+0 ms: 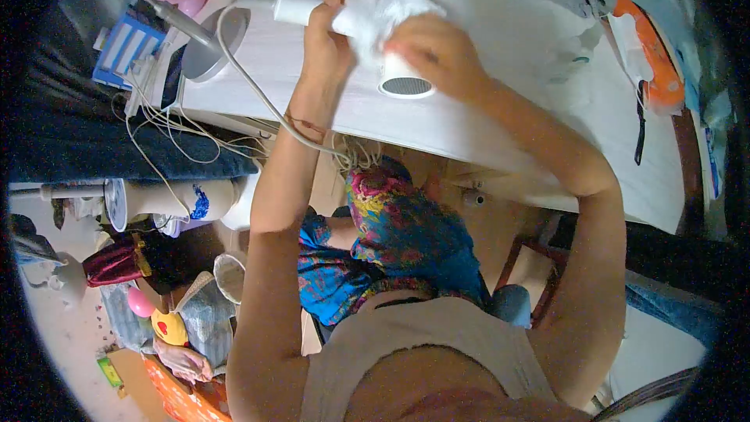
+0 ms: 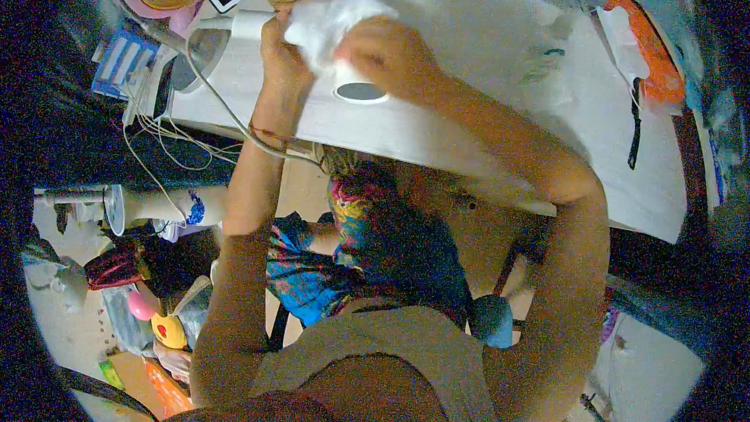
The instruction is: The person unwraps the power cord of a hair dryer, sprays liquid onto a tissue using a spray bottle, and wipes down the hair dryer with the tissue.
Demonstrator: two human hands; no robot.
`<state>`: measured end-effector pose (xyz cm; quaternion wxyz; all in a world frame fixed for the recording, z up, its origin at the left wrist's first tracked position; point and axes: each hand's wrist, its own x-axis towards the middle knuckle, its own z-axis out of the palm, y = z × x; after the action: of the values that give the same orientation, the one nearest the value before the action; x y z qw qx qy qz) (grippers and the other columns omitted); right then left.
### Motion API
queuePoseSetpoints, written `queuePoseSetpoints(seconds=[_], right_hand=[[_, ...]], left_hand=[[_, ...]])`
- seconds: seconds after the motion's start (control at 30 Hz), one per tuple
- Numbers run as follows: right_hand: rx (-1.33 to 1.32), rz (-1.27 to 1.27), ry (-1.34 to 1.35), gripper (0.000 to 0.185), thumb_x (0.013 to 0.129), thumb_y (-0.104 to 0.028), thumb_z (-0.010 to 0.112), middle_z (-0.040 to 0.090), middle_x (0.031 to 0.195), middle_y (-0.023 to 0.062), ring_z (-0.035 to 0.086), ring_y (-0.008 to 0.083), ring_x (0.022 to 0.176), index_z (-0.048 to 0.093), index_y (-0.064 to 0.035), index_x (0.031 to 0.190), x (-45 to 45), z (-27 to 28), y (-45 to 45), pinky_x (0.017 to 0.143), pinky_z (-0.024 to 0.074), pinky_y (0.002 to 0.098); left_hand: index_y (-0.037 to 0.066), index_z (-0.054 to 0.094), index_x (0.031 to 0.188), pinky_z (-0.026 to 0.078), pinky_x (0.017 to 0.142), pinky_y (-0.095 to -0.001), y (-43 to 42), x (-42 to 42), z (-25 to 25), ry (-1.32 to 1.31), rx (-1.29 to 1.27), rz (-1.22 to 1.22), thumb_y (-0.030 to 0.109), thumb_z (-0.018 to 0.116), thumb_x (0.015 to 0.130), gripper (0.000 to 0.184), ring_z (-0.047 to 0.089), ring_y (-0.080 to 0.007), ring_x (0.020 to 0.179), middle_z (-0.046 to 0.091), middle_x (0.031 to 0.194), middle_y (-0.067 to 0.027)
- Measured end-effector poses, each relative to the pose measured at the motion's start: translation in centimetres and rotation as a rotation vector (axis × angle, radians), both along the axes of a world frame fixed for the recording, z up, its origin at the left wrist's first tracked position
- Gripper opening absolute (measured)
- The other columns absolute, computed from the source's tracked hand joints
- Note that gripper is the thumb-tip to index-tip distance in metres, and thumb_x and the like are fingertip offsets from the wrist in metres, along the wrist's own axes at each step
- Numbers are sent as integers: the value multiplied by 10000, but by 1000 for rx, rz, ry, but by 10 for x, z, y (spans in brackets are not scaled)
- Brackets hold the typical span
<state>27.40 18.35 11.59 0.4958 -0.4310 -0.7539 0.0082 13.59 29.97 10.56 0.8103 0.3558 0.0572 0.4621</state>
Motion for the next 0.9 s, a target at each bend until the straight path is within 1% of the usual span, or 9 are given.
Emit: queuePoseSetpoints(seconds=[0.1,0.2,0.23,0.43,0.53,0.57,0.67,0.7,0.9], right_hand=[[59,235,-203,109,818,-82,586,654,910,98,601,237,924,660,-24,873,5,2,-8,841,451,342],[-1,-4,3,122,842,-95,558,655,912,80,598,233,932,659,-29,860,27,-5,8,849,448,346],[28,-1,35,263,884,-269,486,643,902,91,592,261,891,647,-63,852,30,-4,10,810,457,360],[-146,-157,129,172,909,-154,485,608,810,54,560,127,736,594,-34,852,23,10,3,675,450,246],[-164,-261,233,172,917,-178,476,583,793,21,513,86,692,575,-47,865,9,34,-19,629,422,214],[-333,-150,340,159,912,-182,483,574,783,4,502,86,664,576,-60,870,-10,40,-36,616,419,218],[-1007,216,52,394,822,-234,634,585,780,21,528,97,669,522,-84,1170,-58,34,-73,574,416,261],[-1127,363,119,608,816,-266,649,579,706,50,526,115,617,373,-65,1319,-69,8,-86,551,411,282],[-875,231,190,721,790,-363,662,579,639,94,570,182,607,321,-9,1318,-126,-50,-75,580,435,293]], left_hand=[[29,562,898,430,822,-304,12,-18,-11,173,77,-152,166,549,808,164,541,-161,885,582,890,-63],[17,583,934,421,842,-303,6,-1,-15,245,184,140,206,548,828,220,537,-157,907,588,927,-64],[17,596,954,407,862,-304,4,1,-14,262,202,110,222,552,842,238,532,-156,916,587,950,-61],[25,595,938,427,785,-288,0,-4,-11,286,174,46,216,616,818,226,529,-134,863,583,925,-45],[25,551,1038,473,848,-353,21,-4,-31,288,119,74,311,612,817,367,559,-230,967,586,1040,-108],[32,568,997,507,751,-324,18,-3,-47,509,862,520,313,619,818,337,575,-218,907,599,1020,-97],[41,578,979,505,674,-309,22,-2,-19,382,97,143,319,619,821,322,577,-186,854,604,1014,-76],[25,523,928,467,839,-381,-4,6,14,238,15,84,163,610,799,208,554,-188,908,567,892,-78],[13,551,891,426,447,-270,-35,10,90,589,498,243,228,630,787,251,541,-162,537,563,689,-64]])
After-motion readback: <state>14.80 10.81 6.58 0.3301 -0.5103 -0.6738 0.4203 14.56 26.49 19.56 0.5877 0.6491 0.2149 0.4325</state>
